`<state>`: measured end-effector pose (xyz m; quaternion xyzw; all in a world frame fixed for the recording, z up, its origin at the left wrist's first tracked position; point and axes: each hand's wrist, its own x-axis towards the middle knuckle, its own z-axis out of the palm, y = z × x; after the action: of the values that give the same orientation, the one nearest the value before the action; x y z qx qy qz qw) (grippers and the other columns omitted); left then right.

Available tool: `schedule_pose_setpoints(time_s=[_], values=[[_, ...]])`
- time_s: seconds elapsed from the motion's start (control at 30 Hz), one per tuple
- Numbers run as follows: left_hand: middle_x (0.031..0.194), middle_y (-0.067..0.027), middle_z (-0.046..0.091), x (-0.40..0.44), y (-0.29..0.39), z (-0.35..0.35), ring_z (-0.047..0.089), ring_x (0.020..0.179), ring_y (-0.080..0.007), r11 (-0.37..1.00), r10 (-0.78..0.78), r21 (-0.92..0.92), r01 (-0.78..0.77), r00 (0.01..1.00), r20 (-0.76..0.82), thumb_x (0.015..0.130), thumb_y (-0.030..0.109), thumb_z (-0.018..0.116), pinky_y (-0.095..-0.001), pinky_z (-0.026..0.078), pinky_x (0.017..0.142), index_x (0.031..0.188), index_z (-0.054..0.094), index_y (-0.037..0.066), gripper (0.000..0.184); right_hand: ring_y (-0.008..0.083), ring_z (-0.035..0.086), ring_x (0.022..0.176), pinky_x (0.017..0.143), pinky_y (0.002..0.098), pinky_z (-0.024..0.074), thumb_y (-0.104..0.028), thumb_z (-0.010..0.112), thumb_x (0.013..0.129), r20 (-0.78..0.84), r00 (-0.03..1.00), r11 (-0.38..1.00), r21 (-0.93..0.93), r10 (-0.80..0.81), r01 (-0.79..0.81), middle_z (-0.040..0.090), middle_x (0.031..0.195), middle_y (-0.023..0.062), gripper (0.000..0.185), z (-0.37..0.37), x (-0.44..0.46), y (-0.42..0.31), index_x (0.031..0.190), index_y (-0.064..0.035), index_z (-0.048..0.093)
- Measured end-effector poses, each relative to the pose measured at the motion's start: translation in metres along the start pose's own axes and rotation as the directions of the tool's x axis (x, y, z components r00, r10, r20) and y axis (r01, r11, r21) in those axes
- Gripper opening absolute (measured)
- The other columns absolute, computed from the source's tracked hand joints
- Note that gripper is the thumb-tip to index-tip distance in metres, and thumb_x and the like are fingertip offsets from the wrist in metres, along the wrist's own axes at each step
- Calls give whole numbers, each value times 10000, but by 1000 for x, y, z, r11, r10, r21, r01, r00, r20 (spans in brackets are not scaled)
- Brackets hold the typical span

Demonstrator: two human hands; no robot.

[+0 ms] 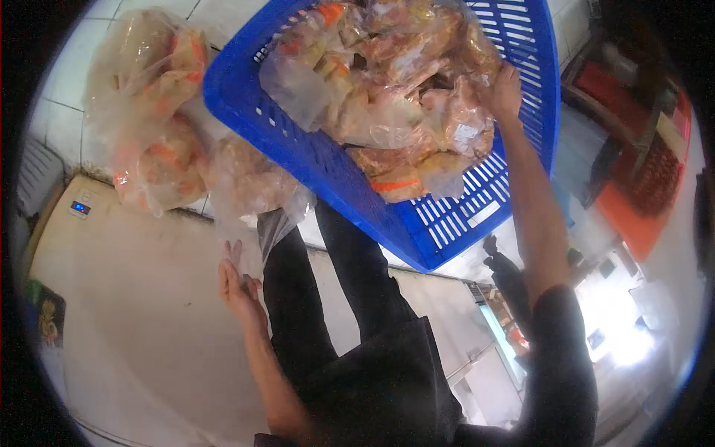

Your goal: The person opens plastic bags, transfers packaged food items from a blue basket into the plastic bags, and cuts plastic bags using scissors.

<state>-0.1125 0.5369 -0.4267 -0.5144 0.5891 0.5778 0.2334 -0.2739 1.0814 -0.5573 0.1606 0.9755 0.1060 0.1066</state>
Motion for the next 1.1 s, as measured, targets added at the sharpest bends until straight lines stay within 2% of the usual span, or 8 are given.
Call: schedule_pose_setpoints(time_s=[0.3,0.37,0.5,0.53,0.8,0.87,0.9,1.1], values=[[1410,-150,538,4,8,11,276,516,-14,1000,-4,-9,4,1000,6,1048,377,420,-166,329,534,1451,429,50,519,338,591,1107,868,430,514,-586,794,658,216,969,970,-233,122,-70,608,1160,196,796,-11,-1,-23,1160,-7,577],[1416,-149,533,-1,6,0,273,526,-18,1000,-14,-12,14,1000,-3,1048,372,418,-164,327,542,1459,421,55,519,263,614,1063,862,378,520,-539,765,712,464,869,959,122,173,-256,622,1144,172,732,-13,-16,-6,1191,-17,581],[1405,-127,547,6,5,-8,301,552,-13,996,-19,-90,24,998,59,1040,349,450,-174,348,560,1447,445,58,500,187,639,978,858,339,532,-395,650,860,733,677,286,638,58,-715,629,1102,110,518,-56,-104,5,1229,-37,587],[1399,-121,553,8,5,-14,313,558,-10,993,-17,-112,25,997,69,1037,341,466,-181,360,565,1438,460,54,493,204,640,985,863,355,535,-364,620,891,782,623,18,623,0,-782,628,1108,98,465,-83,-137,-4,1224,-40,586],[1376,-89,562,21,7,-25,327,516,-28,985,8,-170,13,993,122,1041,302,472,-198,373,526,1402,515,52,442,229,437,1315,1103,357,366,-289,702,795,821,195,70,273,-536,-959,451,1411,144,835,-238,-275,-117,1483,-48,293],[1348,-75,576,23,6,-30,333,510,-32,983,4,-183,19,992,125,1040,302,476,-210,380,524,1390,530,52,434,215,306,1405,1177,346,232,-326,716,797,705,166,0,228,-690,-974,378,1478,142,891,-232,-293,-176,1506,-71,239],[1325,-61,585,23,4,-34,339,513,-33,987,4,-159,18,991,135,1038,303,483,-212,382,523,1383,538,53,430,212,316,1402,1160,355,275,-385,649,883,769,210,131,355,-603,-926,389,1475,130,806,-234,-294,-209,1503,-74,239],[934,27,593,21,-4,-43,397,559,-34,998,-9,-61,15,995,100,1022,308,532,-210,368,510,1307,600,47,392,247,542,1226,1060,401,417,-381,527,975,789,292,-350,104,-541,-931,493,1385,123,626,-55,-322,-339,1482,-66,338]])
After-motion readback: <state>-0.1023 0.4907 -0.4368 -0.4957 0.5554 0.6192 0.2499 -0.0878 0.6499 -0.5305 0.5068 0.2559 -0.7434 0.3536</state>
